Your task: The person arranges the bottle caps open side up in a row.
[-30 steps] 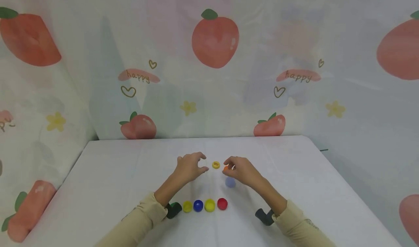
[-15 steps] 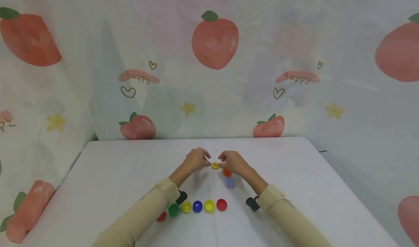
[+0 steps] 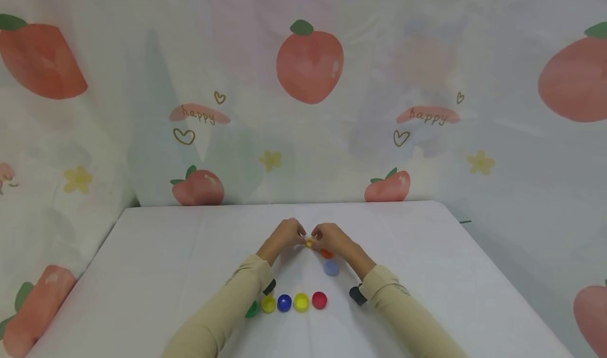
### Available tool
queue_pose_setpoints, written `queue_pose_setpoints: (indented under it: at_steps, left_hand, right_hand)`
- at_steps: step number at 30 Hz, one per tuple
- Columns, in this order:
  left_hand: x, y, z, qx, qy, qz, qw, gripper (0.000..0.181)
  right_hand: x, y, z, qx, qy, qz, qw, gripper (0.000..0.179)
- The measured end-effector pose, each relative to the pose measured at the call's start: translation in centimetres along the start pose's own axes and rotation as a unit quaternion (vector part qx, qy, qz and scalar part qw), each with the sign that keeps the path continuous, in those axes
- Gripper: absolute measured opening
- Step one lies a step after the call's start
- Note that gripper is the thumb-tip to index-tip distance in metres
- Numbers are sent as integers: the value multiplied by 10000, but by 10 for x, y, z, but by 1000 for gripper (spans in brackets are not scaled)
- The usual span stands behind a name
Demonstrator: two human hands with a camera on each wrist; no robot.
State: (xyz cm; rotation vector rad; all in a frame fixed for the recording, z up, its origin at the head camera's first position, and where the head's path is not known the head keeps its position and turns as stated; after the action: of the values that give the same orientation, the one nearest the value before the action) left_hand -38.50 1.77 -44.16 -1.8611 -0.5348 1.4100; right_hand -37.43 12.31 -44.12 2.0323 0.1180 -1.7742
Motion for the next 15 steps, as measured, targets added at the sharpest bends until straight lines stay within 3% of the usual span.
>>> queue_pose_setpoints:
  at_steps: [6, 15]
  left_hand:
    - [4, 0, 1, -124, 75, -3, 9999, 15]
    - [5, -1, -1, -14, 136, -175, 9998, 14]
  right_hand:
    - [1, 2, 2, -40, 25, -113, 9999, 25]
    - [2, 3, 1, -105, 51, -297, 9995, 21]
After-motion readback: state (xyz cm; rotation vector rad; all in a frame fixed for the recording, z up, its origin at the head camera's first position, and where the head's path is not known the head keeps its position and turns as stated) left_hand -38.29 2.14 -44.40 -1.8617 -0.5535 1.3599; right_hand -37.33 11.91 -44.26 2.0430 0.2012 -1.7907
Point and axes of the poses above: each hand's wrist, its own z-axis towards the middle knuckle, its own x-axis out of the palm, y = z × x, the point moved 7 cm from there along z, towards the middle knuckle, and after that the axes turned 15 degrees about -z, right-handed, at the moved point
